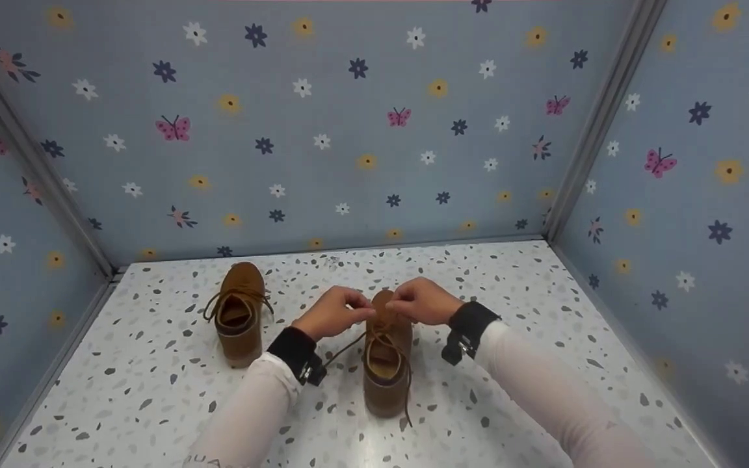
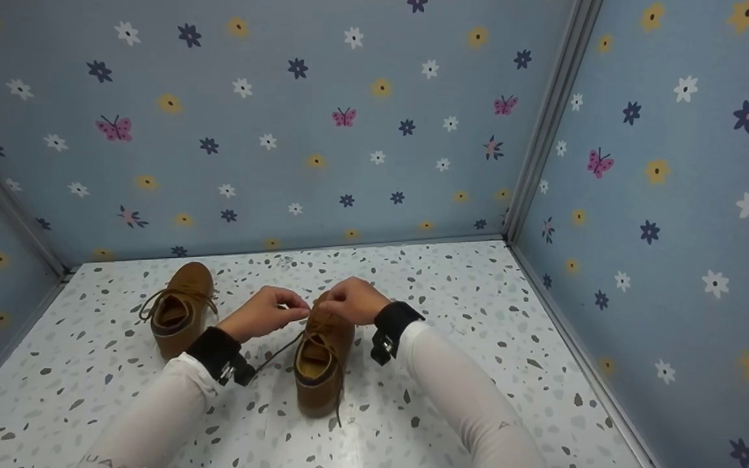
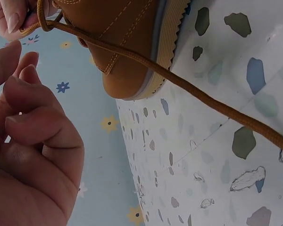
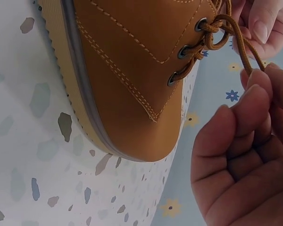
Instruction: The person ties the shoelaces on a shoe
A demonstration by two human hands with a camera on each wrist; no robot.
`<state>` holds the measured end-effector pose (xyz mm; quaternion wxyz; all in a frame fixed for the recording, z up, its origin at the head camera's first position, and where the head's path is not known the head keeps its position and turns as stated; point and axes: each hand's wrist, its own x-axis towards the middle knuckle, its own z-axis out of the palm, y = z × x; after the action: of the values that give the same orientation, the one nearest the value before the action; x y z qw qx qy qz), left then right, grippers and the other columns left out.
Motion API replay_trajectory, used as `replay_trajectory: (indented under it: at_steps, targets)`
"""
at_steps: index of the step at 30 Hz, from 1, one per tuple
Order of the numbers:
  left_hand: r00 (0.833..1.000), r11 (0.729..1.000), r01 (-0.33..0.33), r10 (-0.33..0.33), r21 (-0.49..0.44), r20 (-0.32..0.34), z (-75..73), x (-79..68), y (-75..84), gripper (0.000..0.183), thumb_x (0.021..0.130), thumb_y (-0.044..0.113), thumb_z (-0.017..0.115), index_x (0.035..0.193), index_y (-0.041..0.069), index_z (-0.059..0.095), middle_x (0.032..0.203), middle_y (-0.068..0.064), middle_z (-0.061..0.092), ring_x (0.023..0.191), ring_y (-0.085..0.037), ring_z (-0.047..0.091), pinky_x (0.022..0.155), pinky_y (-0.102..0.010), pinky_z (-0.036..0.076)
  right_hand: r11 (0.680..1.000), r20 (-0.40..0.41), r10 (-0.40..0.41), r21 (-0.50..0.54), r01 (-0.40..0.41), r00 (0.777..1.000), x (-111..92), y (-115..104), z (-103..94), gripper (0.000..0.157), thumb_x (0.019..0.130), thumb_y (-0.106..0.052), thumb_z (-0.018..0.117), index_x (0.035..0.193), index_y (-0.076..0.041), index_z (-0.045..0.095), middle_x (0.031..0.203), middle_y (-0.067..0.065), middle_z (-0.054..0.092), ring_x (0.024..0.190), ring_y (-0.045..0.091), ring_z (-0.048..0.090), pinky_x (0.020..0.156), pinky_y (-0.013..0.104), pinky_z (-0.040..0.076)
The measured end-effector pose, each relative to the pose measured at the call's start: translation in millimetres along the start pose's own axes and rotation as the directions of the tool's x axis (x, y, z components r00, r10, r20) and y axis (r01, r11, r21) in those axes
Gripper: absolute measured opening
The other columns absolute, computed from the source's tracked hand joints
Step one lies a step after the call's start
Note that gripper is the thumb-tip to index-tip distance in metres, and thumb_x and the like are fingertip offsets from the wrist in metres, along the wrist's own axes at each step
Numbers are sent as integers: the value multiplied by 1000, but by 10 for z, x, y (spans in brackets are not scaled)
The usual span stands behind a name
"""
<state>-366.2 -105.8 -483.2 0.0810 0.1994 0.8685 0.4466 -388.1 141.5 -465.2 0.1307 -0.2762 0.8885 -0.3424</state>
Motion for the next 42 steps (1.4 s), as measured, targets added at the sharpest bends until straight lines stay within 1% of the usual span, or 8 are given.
replay_trajectory:
  at_steps: [3,16,22,26,31,35,38,42]
  targets:
    - [1000,1000,0,0,0,15,6,14,24,12,99,25,72,101,17,81,97,0,75,88,-16,64,75,-29,52,1000,-3,-2,2,2,1000,8,-1,4,25,104,-30,66,86,-16,77,63,-7,58,59,8,55,61,25,48]
    - [1000,1000,6,-6,-6,11,48,49,90,11,99,21,71,98,15,80,92,1,75,81,-12,60,73,-27,49,1000,-14,-14,-26,14,1000,22,-50,3,24,103,-31,68,88,-16,79,69,-9,60,63,7,54,61,25,46]
    - [999,1000,24,-23,-17,22,79,58,109,12,100,20,69,98,14,80,93,1,75,83,-11,62,76,-26,50,999,-28,-39,-34,39,999,34,-64,21,22,102,-29,68,90,-15,80,75,-10,65,68,7,54,63,25,45]
    - [999,1000,26,-26,-13,21,88,59,112,13,99,20,68,99,13,79,95,0,75,85,-12,64,77,-26,51,999,-35,-27,-40,26,999,35,-61,20,22,102,-31,69,93,-16,81,81,-8,68,72,7,57,66,25,48]
    - [1000,1000,18,-18,-9,14,85,43,105,13,99,20,67,97,14,79,91,2,73,83,-12,62,75,-27,50,999,-52,33,-11,-33,998,6,-32,-36,23,103,-37,66,103,-18,78,86,-1,71,72,12,63,66,27,52]
    - [1000,999,28,-27,-21,6,84,29,74,13,99,21,67,96,14,77,91,2,72,81,-12,61,72,-27,50,997,-78,76,24,-74,994,-46,0,-97,24,105,-38,62,108,-18,75,93,10,73,73,14,65,67,29,53]
    - [999,999,37,-36,-35,5,86,32,60,13,99,20,66,96,13,76,92,1,72,80,-12,62,70,-27,50,996,-101,80,47,-76,992,-84,44,-119,23,106,-35,62,102,-15,73,89,14,70,71,13,62,66,29,51]
    - [999,998,45,-44,-52,15,89,33,61,11,98,19,65,97,12,74,94,0,70,80,-13,62,71,-26,51,997,-110,50,64,-43,993,-153,94,-96,25,105,-31,62,96,-9,70,85,15,69,67,11,59,64,28,50]
